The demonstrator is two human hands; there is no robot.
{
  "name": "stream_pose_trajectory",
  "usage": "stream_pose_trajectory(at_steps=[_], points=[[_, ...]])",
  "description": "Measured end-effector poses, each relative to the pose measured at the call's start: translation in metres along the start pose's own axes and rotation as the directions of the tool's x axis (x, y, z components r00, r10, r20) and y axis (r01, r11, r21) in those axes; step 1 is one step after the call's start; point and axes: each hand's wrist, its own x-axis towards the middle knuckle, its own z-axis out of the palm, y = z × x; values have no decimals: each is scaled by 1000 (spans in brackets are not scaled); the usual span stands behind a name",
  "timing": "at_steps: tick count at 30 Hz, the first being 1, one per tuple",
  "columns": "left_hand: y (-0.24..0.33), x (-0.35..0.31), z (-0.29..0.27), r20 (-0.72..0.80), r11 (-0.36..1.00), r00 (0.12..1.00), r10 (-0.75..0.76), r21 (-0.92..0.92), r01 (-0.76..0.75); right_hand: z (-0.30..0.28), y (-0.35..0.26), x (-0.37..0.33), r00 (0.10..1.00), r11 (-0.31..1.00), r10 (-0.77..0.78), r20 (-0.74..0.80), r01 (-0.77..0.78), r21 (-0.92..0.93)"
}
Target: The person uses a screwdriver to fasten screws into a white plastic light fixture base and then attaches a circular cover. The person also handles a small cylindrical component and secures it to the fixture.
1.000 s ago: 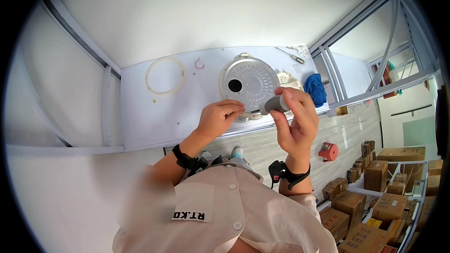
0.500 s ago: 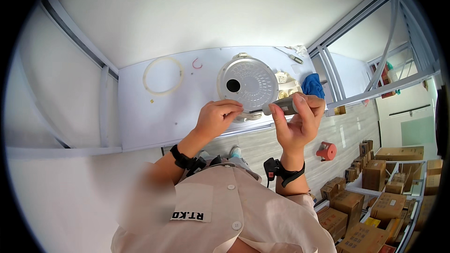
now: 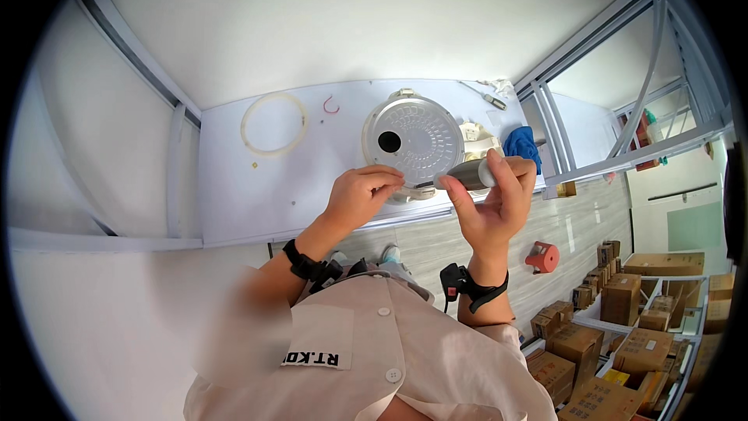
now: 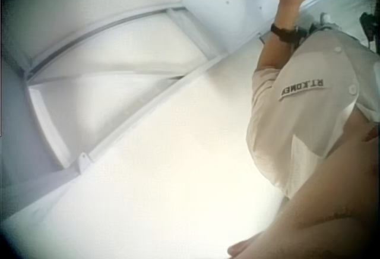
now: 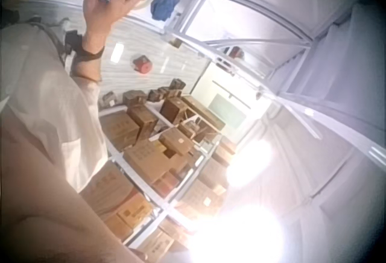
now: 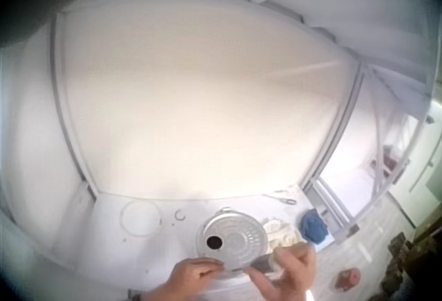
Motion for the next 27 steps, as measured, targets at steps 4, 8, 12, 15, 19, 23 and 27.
stream_pose_trajectory(at_steps=[4, 8, 12, 15, 19, 23, 27], points=[[3, -1, 0, -14, 1000, 1000, -9, 1, 9, -2, -2, 6, 998, 998, -30, 54, 27, 54], [1, -1, 1, -25, 1000, 1000, 15, 13, -14, 3, -2, 7, 989, 943, 107, 102, -133, 306], [0, 0, 2, -35, 991, 994, 104, 93, -100, -2, 2, 6, 999, 999, 3, 53, -5, 41], [-1, 2, 2, -42, 972, 984, 174, 167, -165, 3, 4, 1, 999, 998, 7, -42, -10, -67], [4, 6, -7, 3, 920, 960, 279, 285, -269, 0, -3, 12, 999, 993, 27, 30, -30, 112], [12, 20, -8, -103, 920, 947, 304, 288, -264, -6, 4, 8, 983, 936, 68, 172, -122, 331], [20, 36, -11, -98, 938, 991, 94, 342, -55, -5, 2, 3, 988, 944, 84, 129, -120, 308]])
